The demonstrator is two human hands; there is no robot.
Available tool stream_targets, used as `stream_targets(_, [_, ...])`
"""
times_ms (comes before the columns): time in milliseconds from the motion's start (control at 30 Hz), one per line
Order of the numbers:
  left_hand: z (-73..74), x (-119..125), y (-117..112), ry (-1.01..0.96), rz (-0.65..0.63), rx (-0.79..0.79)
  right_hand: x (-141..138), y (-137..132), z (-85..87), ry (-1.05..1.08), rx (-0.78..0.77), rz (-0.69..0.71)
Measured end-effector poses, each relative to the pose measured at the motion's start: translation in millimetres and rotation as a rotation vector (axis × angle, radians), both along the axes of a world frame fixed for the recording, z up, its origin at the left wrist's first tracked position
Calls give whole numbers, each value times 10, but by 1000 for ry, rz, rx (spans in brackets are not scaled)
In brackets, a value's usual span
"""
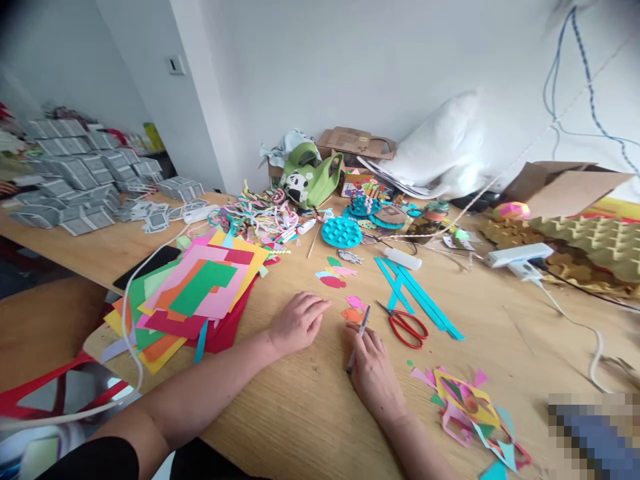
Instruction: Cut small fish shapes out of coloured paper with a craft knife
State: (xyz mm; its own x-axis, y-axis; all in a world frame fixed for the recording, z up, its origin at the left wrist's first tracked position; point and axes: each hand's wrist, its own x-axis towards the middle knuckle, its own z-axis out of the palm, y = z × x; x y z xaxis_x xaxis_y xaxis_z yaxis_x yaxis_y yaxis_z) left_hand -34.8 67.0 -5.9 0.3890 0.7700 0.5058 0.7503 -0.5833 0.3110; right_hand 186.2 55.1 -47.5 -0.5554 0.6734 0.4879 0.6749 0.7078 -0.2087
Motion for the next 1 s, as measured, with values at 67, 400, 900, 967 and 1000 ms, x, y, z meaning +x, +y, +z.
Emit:
stream_targets(67, [57, 8, -31, 28, 9, -8, 10, 30, -23, -10, 33, 7])
stream_targets(400, [269, 60, -224, 115, 23, -75, 7, 31, 25, 5, 114, 36])
stream_targets(900, [248, -291, -1664, -293, 84, -160, 39, 42, 28, 62, 96, 90])
stream_targets(967, [175, -346, -1863, -309, 144, -205, 41, 49, 32, 58, 83, 97])
stream_targets(1000, [140, -365, -1936, -325, 172, -206, 42, 51, 34, 53, 71, 97])
